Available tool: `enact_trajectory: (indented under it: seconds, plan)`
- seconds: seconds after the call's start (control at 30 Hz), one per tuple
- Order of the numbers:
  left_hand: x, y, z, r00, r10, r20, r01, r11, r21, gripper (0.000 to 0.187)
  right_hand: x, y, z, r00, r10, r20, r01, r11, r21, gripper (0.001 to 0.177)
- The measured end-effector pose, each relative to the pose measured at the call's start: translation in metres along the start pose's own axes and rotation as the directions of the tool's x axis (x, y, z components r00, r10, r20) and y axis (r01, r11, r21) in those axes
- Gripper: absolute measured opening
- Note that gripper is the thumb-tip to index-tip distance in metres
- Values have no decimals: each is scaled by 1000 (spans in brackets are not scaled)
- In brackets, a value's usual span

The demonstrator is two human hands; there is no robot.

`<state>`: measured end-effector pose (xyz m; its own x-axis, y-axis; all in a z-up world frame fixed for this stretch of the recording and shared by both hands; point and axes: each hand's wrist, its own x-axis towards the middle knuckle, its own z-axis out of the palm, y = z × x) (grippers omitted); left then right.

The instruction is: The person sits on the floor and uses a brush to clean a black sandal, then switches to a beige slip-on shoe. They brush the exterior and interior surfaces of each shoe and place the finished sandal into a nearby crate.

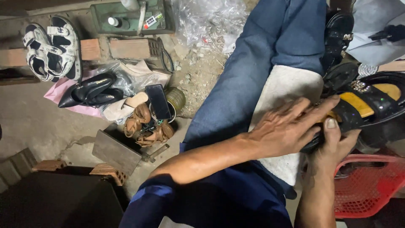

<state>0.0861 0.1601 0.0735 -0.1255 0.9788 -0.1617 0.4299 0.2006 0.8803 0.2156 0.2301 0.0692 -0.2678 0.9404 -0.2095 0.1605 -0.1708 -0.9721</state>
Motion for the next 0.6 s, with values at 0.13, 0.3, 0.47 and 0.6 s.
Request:
enact_trajectory:
  seconds: [0.13, 0.3, 0.47, 0.6]
  plan:
    - [-6, -2, -3, 979, -103, 176, 112, 993, -44, 69, 0, -9, 8, 1000, 16, 4, -16, 1000, -6, 57]
    - [-34, -56, -33, 866, 107, -489, -34, 987, 156, 54, -2, 3, -6, 1000, 24, 3, -24, 1000, -20, 57]
    - [-107, -194, -94, 601, -175, -780, 468, 868, 166, 52, 0, -2, -9, 1000, 19, -16, -19, 999, 34, 52]
    - [-186, -300, -89, 264, -719, -643, 908, 409, -84, 113, -3, -13, -1, 992, 104, -70, -91, 980, 176, 59]
